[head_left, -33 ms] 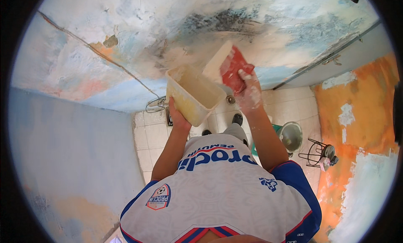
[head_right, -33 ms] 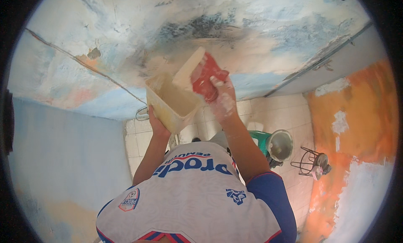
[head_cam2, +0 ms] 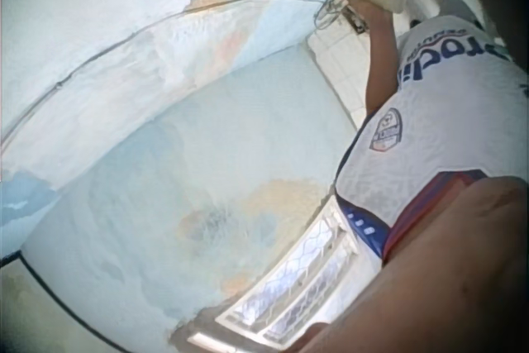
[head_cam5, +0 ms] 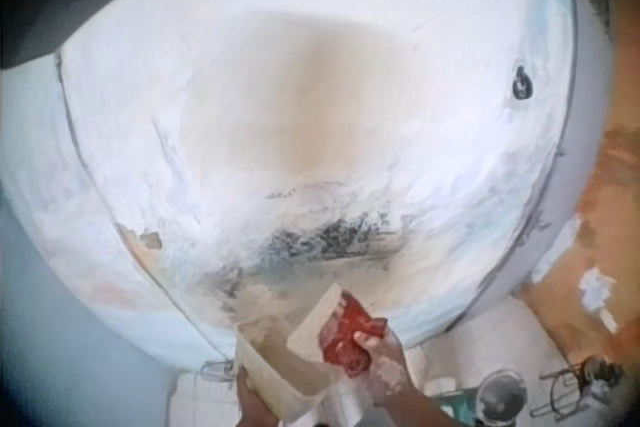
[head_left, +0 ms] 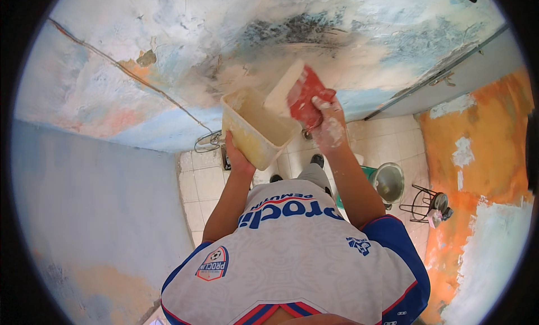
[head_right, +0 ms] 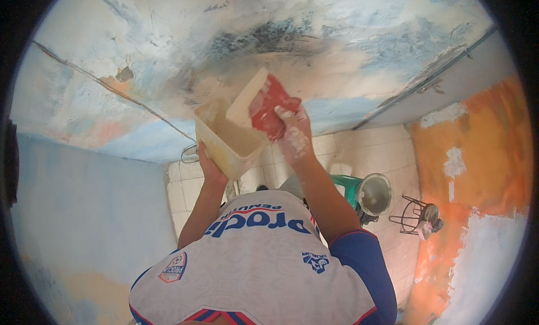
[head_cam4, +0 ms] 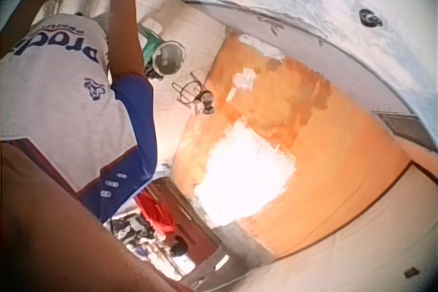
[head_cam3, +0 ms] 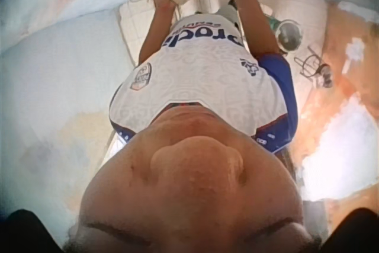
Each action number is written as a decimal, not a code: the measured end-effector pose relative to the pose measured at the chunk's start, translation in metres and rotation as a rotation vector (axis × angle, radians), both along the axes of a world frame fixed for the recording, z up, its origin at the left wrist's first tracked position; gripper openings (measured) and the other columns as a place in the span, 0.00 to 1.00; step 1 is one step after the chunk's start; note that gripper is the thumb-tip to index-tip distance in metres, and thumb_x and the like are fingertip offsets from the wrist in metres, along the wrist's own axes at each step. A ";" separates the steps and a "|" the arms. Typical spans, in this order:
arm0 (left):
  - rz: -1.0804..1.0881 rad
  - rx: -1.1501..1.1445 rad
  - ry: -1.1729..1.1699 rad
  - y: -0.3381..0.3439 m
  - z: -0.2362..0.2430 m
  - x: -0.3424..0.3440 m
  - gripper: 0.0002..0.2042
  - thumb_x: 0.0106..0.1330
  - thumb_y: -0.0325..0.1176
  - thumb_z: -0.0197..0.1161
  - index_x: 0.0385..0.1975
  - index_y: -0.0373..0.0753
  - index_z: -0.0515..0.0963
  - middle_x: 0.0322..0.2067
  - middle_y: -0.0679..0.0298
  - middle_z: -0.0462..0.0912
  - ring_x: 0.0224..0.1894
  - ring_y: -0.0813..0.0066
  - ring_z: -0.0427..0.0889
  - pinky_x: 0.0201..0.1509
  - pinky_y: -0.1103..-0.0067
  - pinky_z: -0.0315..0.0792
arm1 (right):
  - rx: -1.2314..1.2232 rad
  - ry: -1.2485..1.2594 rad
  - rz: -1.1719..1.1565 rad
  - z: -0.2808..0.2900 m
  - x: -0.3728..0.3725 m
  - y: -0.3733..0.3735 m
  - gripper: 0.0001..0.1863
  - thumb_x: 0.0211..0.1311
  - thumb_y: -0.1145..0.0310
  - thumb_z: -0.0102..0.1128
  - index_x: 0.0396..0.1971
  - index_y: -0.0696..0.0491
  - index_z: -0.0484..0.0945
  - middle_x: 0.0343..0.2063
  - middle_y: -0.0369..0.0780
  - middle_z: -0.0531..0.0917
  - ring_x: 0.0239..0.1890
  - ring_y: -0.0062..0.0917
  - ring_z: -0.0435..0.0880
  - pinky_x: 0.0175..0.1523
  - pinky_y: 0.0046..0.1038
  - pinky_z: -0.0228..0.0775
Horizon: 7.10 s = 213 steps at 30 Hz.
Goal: The person applies and smooths plaster onto a wall and ceiling using a scraper and a plastic container.
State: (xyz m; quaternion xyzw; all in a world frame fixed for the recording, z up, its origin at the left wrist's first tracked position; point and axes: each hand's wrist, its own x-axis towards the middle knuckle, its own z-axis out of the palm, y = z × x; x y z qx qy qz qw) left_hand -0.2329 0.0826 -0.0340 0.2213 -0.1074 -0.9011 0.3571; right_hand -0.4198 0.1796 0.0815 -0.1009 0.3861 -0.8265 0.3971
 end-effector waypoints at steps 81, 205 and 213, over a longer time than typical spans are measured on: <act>-0.069 -0.113 -0.263 -0.184 -0.014 0.228 0.34 0.71 0.62 0.37 0.70 0.46 0.55 0.68 0.60 0.61 0.68 0.58 0.62 0.70 0.62 0.61 | 0.683 1.203 -1.156 0.002 0.001 -0.184 0.11 0.55 0.70 0.61 0.20 0.54 0.68 0.15 0.41 0.70 0.17 0.31 0.70 0.25 0.32 0.63; -0.075 -0.104 -0.346 -0.099 0.006 0.200 0.33 0.72 0.61 0.37 0.69 0.46 0.56 0.67 0.60 0.63 0.68 0.57 0.63 0.70 0.62 0.60 | 0.168 0.328 -0.606 0.003 -0.130 -0.104 0.13 0.66 0.67 0.52 0.24 0.59 0.75 0.20 0.44 0.79 0.20 0.26 0.77 0.25 0.27 0.73; -0.051 -0.087 -0.338 -0.082 0.008 0.199 0.33 0.72 0.62 0.35 0.70 0.47 0.56 0.67 0.61 0.62 0.68 0.58 0.62 0.71 0.62 0.60 | -0.212 0.374 -0.580 0.145 -0.098 -0.064 0.12 0.61 0.68 0.48 0.37 0.61 0.76 0.25 0.44 0.81 0.27 0.28 0.80 0.40 0.29 0.74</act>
